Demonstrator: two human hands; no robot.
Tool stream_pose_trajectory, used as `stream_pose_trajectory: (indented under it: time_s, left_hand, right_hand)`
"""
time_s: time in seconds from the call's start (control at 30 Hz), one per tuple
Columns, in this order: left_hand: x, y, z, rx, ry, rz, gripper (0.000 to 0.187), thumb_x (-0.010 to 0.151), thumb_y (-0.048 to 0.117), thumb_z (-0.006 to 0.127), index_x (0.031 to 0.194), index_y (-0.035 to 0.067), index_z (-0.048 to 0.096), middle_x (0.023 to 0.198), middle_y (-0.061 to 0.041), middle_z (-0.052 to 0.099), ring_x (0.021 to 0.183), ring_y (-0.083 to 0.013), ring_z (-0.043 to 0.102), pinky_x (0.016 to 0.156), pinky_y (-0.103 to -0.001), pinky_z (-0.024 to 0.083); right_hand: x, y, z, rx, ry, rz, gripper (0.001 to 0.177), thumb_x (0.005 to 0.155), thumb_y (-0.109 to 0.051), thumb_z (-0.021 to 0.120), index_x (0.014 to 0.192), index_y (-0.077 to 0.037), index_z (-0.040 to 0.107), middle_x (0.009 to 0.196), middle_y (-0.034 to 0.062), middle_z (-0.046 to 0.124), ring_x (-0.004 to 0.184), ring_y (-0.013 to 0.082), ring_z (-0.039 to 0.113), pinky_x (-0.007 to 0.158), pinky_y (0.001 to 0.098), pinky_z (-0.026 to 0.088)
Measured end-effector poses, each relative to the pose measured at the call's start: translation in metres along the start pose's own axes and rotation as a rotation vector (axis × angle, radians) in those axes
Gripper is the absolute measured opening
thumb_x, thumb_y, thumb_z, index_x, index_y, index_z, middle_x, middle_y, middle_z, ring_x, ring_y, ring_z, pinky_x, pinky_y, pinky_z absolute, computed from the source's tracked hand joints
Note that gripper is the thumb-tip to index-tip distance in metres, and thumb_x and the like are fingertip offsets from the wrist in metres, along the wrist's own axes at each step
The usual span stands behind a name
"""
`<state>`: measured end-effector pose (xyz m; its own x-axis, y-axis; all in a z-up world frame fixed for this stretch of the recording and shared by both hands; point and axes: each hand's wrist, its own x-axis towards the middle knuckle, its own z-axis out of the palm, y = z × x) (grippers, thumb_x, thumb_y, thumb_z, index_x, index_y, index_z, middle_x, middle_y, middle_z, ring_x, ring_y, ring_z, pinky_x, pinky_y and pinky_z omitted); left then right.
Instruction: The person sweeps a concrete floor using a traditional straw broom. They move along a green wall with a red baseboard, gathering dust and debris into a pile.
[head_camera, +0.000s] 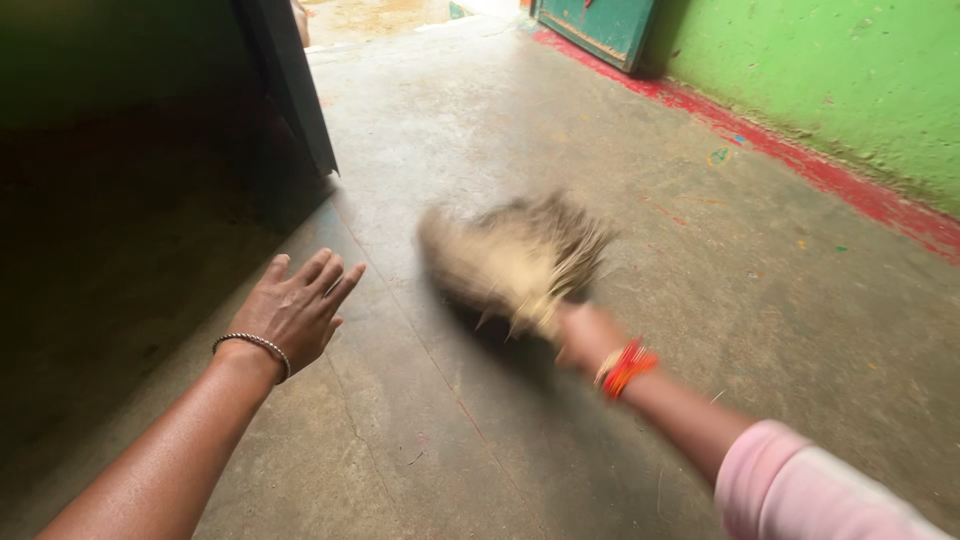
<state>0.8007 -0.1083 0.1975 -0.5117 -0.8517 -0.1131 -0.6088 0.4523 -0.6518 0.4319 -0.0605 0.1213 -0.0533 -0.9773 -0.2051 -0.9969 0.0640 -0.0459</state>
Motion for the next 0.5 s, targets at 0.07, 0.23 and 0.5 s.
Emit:
stream_pose_trajectory:
  time_s: [0.07, 0.23, 0.5]
  left_hand:
    - [0.004, -0.001, 0.001, -0.002, 0.033, -0.005, 0.073, 0.101, 0.049, 0.033, 0.161, 0.02, 0.004, 0.164, -0.003, 0.026, 0.146, -0.017, 0.022, 0.117, -0.049, 0.027]
    - [0.02, 0.006, 0.0, -0.308, 0.082, -0.23, 0.072, 0.1, 0.05, 0.043, 0.16, 0.019, 0.017, 0.154, -0.002, 0.037, 0.147, -0.016, 0.028, 0.114, -0.047, 0.032]
    - [0.029, -0.016, 0.024, -0.692, 0.262, -0.567, 0.069, 0.099, 0.052, 0.052, 0.157, 0.018, 0.035, 0.151, -0.005, 0.044, 0.146, -0.0195, 0.032, 0.112, -0.049, 0.035]
  right_hand:
    - [-0.022, -0.035, 0.036, 0.103, -0.031, -0.126, 0.081, 0.084, -0.007, 0.071, 0.155, -0.008, 0.032, 0.088, 0.0173, 0.071, 0.08, 0.0335, 0.072, 0.068, 0.0447, 0.06]
    - [-0.037, -0.152, 0.02, 0.16, -0.151, -0.568, 0.082, 0.079, -0.008, 0.075, 0.151, -0.031, 0.042, 0.091, 0.0177, 0.071, 0.083, 0.0381, 0.071, 0.073, 0.0502, 0.058]
    - [0.017, -0.119, -0.085, -0.014, 0.072, -0.277, 0.095, 0.075, -0.042, 0.087, 0.152, -0.032, 0.033, 0.11, 0.0091, 0.071, 0.095, 0.0307, 0.07, 0.074, 0.0472, 0.058]
